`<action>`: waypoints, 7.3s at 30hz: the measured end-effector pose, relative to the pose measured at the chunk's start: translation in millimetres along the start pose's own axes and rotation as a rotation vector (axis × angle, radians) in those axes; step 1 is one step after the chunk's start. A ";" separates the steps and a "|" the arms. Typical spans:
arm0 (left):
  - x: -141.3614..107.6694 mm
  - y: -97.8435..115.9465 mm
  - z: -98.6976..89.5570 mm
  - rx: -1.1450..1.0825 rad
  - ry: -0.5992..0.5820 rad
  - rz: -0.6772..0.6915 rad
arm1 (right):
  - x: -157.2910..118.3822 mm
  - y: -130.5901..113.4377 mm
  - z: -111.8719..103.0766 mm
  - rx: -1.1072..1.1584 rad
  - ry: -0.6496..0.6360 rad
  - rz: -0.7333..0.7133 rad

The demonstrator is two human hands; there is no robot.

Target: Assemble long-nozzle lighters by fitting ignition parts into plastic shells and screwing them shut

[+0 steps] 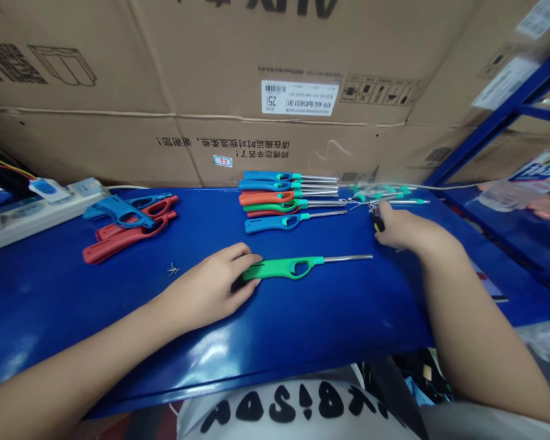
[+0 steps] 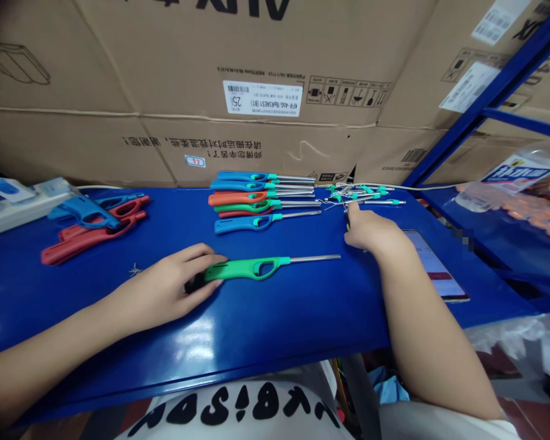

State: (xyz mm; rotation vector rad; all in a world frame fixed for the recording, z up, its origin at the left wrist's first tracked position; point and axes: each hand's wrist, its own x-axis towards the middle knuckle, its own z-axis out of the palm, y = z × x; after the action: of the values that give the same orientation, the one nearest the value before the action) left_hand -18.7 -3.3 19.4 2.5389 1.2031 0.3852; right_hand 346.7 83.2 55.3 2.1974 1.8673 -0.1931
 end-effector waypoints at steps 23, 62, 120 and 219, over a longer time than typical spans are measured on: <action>-3.5 10.1 15.8 -0.047 0.026 0.051 | -62.8 -100.6 12.2 1.327 0.305 -0.786; 0.8 4.2 14.4 -0.319 0.296 -0.001 | -53.3 -133.7 10.1 1.900 0.167 -0.601; 3.6 5.6 6.2 -0.478 0.622 -0.017 | -54.8 -114.3 17.5 1.945 0.119 -0.451; 6.8 2.2 22.4 -0.444 0.158 0.124 | -87.0 -134.3 -0.2 0.622 0.923 -1.101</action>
State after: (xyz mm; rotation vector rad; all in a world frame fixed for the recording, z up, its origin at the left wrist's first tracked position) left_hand -4.8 -2.8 0.5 2.2301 0.8884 0.7990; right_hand 199.8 20.3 64.2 1.2377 3.8157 0.1102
